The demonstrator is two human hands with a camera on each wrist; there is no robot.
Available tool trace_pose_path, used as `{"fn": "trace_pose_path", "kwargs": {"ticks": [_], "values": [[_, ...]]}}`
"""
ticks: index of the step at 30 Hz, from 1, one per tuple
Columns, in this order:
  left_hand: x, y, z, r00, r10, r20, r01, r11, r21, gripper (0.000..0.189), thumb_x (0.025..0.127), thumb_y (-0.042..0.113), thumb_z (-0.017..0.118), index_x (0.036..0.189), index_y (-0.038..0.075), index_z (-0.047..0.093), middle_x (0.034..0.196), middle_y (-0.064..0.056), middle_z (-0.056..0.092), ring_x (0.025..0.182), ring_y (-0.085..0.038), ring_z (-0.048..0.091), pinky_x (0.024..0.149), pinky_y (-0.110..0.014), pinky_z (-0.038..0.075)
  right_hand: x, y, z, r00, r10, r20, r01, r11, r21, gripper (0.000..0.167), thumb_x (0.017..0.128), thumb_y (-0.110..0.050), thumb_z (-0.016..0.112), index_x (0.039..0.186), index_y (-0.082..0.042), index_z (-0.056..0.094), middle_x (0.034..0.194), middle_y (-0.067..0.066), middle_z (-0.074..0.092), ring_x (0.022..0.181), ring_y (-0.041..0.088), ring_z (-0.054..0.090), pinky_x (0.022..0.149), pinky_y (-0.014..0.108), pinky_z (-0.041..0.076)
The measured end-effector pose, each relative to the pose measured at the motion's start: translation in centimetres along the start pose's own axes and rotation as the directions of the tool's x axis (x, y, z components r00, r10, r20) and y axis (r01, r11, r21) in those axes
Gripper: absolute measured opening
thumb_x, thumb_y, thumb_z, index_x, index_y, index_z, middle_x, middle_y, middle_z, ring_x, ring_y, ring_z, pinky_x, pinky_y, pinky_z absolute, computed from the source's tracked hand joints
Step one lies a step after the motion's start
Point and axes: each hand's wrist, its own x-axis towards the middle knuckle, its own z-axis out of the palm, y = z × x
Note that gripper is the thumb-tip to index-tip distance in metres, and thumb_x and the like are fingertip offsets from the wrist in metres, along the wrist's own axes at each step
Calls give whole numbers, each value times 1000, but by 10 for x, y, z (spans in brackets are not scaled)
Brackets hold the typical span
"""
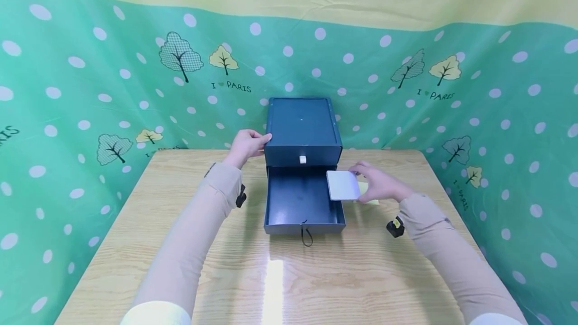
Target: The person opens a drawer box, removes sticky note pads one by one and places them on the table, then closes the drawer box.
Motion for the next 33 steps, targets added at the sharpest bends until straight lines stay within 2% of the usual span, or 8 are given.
{"fn": "trace_pose_path", "kwargs": {"ticks": [6, 11, 18, 25, 33], "values": [[0, -1, 0, 1000, 1, 5, -1, 1000, -2, 25, 91, 23, 64, 97, 0, 56, 112, -12, 55, 93, -20, 59, 93, -38, 54, -8, 9, -2, 999, 43, -1, -43, 999, 14, 72, 55, -3, 80, 121, 7, 53, 111, 15, 54, 105, 38, 54, 92, 55, 49], [-1, 0, 0, 1000, 1, 0, -1, 1000, 2, 26, 91, 23, 65, 97, -1, 56, 106, -10, 55, 90, -18, 59, 91, -37, 55, -12, 17, -2, 999, 46, -5, -46, 999, 10, 74, 53, -4, 81, 121, 6, 54, 109, 14, 55, 104, 38, 54, 91, 55, 50], [-1, 1, 0, 1000, 2, -5, -2, 1000, 14, 28, 91, 24, 65, 100, -2, 56, 105, -9, 54, 92, -20, 59, 93, -38, 54, -12, 17, -1, 998, 62, -8, -61, 998, 11, 74, 53, -4, 81, 121, 6, 54, 110, 14, 55, 104, 34, 54, 91, 53, 51], [-1, 0, 0, 1000, -4, 1, 4, 1000, -3, 27, 90, 23, 65, 98, -1, 56, 103, -9, 54, 90, -19, 59, 93, -39, 54, -15, 17, -1, 997, 75, -5, -75, 996, 52, 74, 54, -1, 81, 122, 7, 53, 110, 16, 54, 105, 40, 53, 91, 57, 50], [-2, 1, 0, 1000, 0, -6, 0, 1000, 23, 28, 91, 26, 65, 99, 0, 57, 103, -8, 55, 91, -18, 59, 85, -31, 58, -20, 19, -5, 995, 94, -20, -92, 993, 67, 75, 55, -4, 81, 123, 7, 52, 112, 16, 54, 104, 37, 53, 91, 55, 50]]}}
